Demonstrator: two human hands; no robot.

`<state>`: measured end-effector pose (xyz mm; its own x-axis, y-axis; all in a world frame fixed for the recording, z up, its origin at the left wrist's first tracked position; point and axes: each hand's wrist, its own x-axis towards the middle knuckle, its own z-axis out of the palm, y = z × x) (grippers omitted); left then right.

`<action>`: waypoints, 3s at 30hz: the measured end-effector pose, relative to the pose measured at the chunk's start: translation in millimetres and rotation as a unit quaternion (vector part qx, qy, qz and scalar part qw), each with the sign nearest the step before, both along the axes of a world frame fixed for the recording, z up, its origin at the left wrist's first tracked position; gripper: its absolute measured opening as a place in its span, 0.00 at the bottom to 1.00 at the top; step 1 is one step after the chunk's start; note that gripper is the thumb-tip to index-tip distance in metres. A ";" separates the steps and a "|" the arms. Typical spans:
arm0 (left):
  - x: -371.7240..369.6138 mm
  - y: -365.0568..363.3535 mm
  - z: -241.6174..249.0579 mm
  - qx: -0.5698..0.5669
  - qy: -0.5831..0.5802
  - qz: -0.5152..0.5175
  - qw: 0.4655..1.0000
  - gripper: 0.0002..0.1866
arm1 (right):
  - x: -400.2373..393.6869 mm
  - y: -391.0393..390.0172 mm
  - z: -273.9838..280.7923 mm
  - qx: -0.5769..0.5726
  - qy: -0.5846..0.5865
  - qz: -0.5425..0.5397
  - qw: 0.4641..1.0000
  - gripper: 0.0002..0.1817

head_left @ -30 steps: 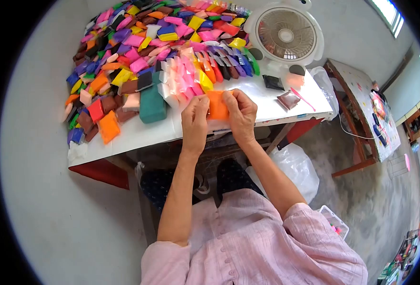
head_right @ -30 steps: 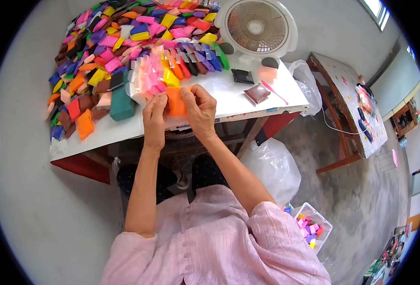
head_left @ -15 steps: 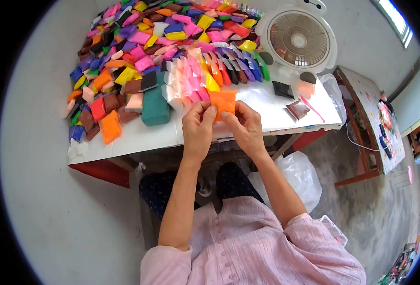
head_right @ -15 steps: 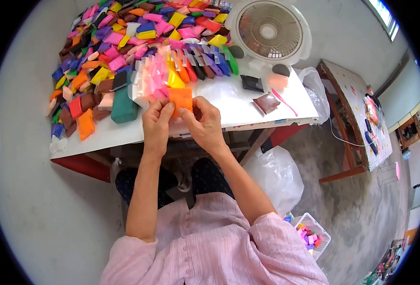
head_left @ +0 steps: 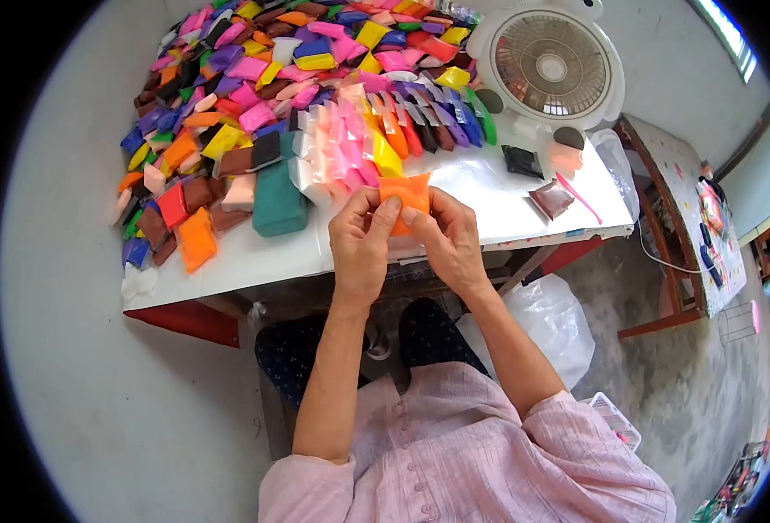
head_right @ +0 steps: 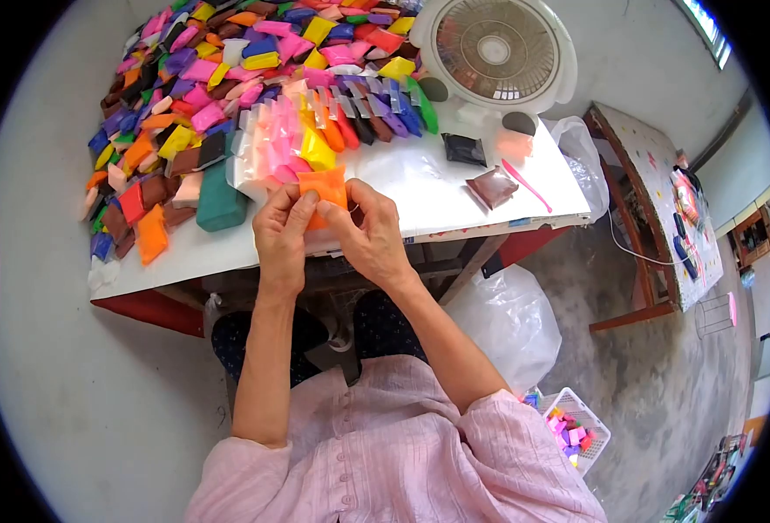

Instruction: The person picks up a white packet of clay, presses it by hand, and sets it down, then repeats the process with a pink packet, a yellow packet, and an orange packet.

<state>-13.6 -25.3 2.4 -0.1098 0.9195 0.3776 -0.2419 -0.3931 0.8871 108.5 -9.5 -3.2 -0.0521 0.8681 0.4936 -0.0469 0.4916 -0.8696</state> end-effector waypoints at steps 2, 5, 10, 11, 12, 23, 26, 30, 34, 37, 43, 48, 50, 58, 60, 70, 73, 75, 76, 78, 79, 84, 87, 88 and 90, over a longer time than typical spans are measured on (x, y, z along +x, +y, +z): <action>1.0 -0.1 -0.3 0.015 0.020 0.014 1.000 0.07 | -0.3 -0.2 1.7 -0.018 0.000 -0.005 1.000 0.12; 1.7 0.6 -0.3 0.036 0.037 0.024 0.998 0.06 | 2.0 0.4 3.3 -0.018 -0.010 -0.012 1.000 0.12; 2.8 1.0 1.7 0.026 0.028 0.003 0.999 0.07 | -1.7 3.0 0.0 0.010 0.014 -0.031 0.999 0.10; 2.7 0.9 2.2 0.020 0.030 0.005 0.999 0.07 | -1.9 3.5 -1.4 0.015 0.017 -0.031 0.999 0.10; 2.8 0.6 3.1 0.014 0.032 0.007 0.999 0.07 | -1.8 4.0 -2.8 0.017 0.016 -0.027 0.999 0.10; 7.2 -0.2 3.5 0.027 -0.031 0.008 0.999 0.06 | -1.9 0.9 -3.4 0.036 0.004 -0.013 0.999 0.10; 3.2 0.2 2.5 0.028 -0.031 -0.015 0.999 0.06 | -1.7 0.5 -4.2 0.041 -0.003 -0.022 0.999 0.09; 1.6 -0.7 3.3 0.031 -0.025 -0.032 0.999 0.06 | -1.5 -3.1 1.1 0.057 -0.005 -0.035 0.998 0.08; 3.1 -1.4 4.1 0.038 -0.012 -0.025 0.999 0.06 | -2.8 -4.7 2.8 0.067 0.007 -0.039 0.997 0.06; 2.4 -1.7 2.9 0.036 -0.003 -0.022 0.999 0.06 | -1.8 -4.2 1.0 0.079 -0.002 -0.044 0.996 0.06; 9.0 -1.5 3.8 0.046 -0.008 0.003 0.999 0.06 | -0.9 -2.0 -1.0 0.093 0.006 -0.039 0.995 0.07; 2.4 -0.9 1.4 0.028 0.006 0.003 1.000 0.05 | -2.0 -5.8 5.0 0.059 0.007 -0.018 0.998 0.08; 3.6 -0.9 1.3 0.037 0.002 0.009 0.999 0.05 | 1.5 -5.6 6.4 0.040 -0.006 -0.004 0.999 0.08; 1.9 -1.8 1.5 0.051 0.072 0.009 0.996 0.07 | 0.0 -6.6 7.0 0.064 0.013 -0.035 0.997 0.07; 2.4 -0.7 -1.1 0.057 0.073 0.009 0.996 0.06 | -1.1 -5.3 4.4 0.065 0.020 -0.040 0.997 0.07; 2.9 -4.3 -0.1 0.079 0.150 0.061 0.984 0.07 | -5.4 -1.7 1.5 0.099 0.012 -0.065 0.993 0.08; 1.1 -3.5 -1.2 0.067 0.127 0.039 0.989 0.08 | -0.9 0.1 0.8 0.049 -0.006 -0.044 0.998 0.08; 2.6 -6.6 1.3 0.044 0.078 0.025 0.996 0.09 | 2.3 1.1 0.1 0.027 -0.017 -0.024 0.999 0.09; 3.2 -7.5 2.5 0.033 0.055 0.018 0.998 0.09 | 2.6 0.6 0.3 0.025 -0.017 -0.015 0.999 0.10; 3.4 -5.4 0.6 0.035 0.052 0.031 0.998 0.11 | 1.6 2.7 -2.3 0.014 -0.025 -0.009 1.000 0.13; 3.7 -5.0 -0.6 0.035 0.051 0.038 0.997 0.11 | 0.8 5.2 -7.3 0.004 -0.032 -0.012 0.999 0.14; 5.7 -5.0 1.9 0.069 0.102 0.089 0.988 0.13 | -1.4 1.8 -1.9 -0.009 -0.038 -0.031 0.999 0.18; 5.7 -4.9 1.0 0.080 0.112 0.099 0.986 0.13 | -2.5 1.7 -2.3 -0.004 -0.049 -0.042 0.998 0.16; 6.1 -4.5 0.4 0.084 0.116 0.103 0.984 0.12 | -2.3 1.6 -2.6 -0.006 -0.052 -0.045 0.998 0.16; 7.4 -4.3 -0.8 0.085 0.122 0.111 0.983 0.12 | -3.1 1.4 -3.1 -0.008 -0.043 -0.049 0.998 0.14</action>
<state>-6.2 -29.6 1.7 -0.1880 0.8042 0.5638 0.0788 -0.5599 0.8248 105.4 -8.2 -6.3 -0.0079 0.8791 0.4766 0.0748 0.4758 -0.8764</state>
